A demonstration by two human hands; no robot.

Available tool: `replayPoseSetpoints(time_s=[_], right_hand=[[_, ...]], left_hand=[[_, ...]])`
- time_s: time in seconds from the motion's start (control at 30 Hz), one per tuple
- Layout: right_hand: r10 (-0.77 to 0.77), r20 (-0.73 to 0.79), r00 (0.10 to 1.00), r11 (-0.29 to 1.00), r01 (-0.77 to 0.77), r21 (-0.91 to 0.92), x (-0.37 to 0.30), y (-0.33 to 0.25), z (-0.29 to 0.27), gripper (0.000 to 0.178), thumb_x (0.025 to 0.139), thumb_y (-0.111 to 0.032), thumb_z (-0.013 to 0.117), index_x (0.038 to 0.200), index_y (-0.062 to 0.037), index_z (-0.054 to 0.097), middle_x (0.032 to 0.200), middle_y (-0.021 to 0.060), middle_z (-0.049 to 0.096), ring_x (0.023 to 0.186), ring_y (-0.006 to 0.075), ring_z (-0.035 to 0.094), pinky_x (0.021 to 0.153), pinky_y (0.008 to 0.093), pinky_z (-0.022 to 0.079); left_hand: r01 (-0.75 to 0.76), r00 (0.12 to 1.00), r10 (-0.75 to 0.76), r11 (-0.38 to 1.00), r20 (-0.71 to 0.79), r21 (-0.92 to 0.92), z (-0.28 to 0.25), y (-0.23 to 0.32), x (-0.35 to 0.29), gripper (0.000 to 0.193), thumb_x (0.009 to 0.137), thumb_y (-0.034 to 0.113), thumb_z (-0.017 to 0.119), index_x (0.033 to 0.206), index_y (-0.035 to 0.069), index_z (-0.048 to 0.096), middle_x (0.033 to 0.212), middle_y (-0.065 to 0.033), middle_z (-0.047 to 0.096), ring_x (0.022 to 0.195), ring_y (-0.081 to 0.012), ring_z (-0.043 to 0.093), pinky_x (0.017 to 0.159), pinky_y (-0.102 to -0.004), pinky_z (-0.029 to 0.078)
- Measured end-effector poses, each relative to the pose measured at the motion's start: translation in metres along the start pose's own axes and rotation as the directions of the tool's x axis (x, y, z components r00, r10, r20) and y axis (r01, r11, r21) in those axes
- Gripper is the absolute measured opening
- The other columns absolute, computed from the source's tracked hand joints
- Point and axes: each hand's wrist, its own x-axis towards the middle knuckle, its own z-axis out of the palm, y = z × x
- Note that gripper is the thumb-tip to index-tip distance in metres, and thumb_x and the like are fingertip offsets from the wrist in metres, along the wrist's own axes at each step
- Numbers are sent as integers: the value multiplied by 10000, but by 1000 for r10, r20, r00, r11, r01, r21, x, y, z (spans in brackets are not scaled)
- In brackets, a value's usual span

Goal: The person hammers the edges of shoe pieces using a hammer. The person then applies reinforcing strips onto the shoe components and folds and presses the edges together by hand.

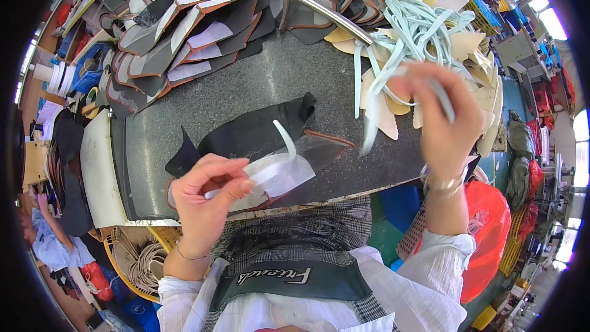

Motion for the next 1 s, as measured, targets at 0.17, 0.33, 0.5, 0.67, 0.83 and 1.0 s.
replayPoseSetpoints(time_s=[0.17,0.33,0.5,0.67,0.83,1.0], right_hand=[[-335,131,933,755,349,-555,7,1,5,603,768,44,647,1349,7,492,1426,201,485,1361,340,428,1119,438,324],[-411,734,540,886,46,462,-58,-58,53,575,789,-187,800,1274,-30,536,1026,131,680,950,281,670,970,438,481],[-96,768,633,936,-206,287,-49,-30,55,201,798,-53,773,982,-23,699,844,89,684,738,192,680,646,311,526],[-47,582,812,978,-81,191,-39,-9,91,201,825,-9,728,1021,-46,706,804,62,636,651,138,611,558,249,470],[39,542,839,997,-71,40,-45,10,107,197,822,-37,745,995,-23,651,788,60,620,565,111,578,522,242,463],[11,580,815,990,73,-122,-41,11,107,193,812,-51,763,938,-20,620,781,49,623,573,100,593,506,239,459]], left_hand=[[-81,995,68,975,71,205,-3,8,-7,263,780,-88,736,1027,2,727,939,-79,666,856,-149,654,730,-267,523],[-256,951,216,951,221,175,-5,34,-33,297,732,-121,755,991,23,740,942,-115,669,792,-196,675,677,-265,534],[71,989,-51,987,-138,143,-42,2,-56,281,788,-117,720,1041,5,732,944,-132,665,767,-172,688,672,-254,558],[-60,975,150,891,-167,449,-41,-32,-23,295,820,-113,677,1094,-3,671,892,-54,621,663,-69,563,562,-183,437],[181,962,-115,948,-249,261,-39,-38,-17,331,856,-87,645,1141,36,529,865,-19,540,720,-34,506,598,-164,418],[-63,993,-36,653,114,755,-36,-23,3,539,763,-95,635,1226,181,619,816,-14,451,706,-105,508,484,-233,408]])
